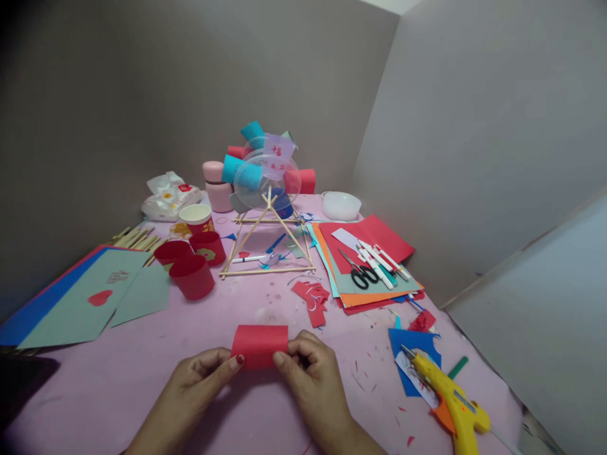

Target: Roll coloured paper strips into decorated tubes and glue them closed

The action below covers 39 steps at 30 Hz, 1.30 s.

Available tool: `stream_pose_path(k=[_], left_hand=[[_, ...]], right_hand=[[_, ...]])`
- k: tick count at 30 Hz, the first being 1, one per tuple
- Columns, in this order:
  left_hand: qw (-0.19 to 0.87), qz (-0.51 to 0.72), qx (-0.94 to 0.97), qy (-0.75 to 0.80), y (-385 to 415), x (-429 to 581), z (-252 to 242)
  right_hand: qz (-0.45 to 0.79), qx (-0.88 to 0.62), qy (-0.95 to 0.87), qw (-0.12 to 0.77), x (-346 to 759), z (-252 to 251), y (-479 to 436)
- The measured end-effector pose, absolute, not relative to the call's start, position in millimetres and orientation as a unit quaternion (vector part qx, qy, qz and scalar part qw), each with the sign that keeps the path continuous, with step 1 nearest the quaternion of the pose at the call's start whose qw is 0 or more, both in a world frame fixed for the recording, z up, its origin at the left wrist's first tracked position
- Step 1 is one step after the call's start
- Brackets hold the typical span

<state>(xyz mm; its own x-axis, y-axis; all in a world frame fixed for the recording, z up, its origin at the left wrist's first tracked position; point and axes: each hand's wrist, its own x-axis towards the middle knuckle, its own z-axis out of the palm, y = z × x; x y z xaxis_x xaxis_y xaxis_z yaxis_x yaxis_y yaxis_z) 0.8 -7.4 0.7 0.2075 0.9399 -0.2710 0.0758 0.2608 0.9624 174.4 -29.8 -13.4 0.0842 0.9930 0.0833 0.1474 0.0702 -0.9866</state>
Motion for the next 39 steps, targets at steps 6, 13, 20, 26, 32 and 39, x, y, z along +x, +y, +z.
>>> stream_pose_path(k=[6,13,20,26,32,39], left_hand=[[0.601,0.356,0.486,0.525,-7,0,-3],[0.626,0.36,0.458,0.519,-6,1,-2],[0.626,0.358,0.452,0.525,-6,2,-5],[0.622,0.358,0.452,0.53,-5,2,-6],[0.626,0.355,0.46,0.52,-6,2,-9],[0.616,0.39,0.47,0.498,-7,-1,-10]], right_hand=[[0.423,-0.533,-0.527,0.51,173,-13,-29],[0.388,-0.539,-0.539,0.517,173,-13,-30],[0.385,-0.539,-0.541,0.519,174,-13,-30],[0.411,-0.527,-0.542,0.509,174,-14,-29],[0.393,-0.531,-0.557,0.504,175,-14,-30],[0.396,-0.533,-0.566,0.489,175,-14,-32]])
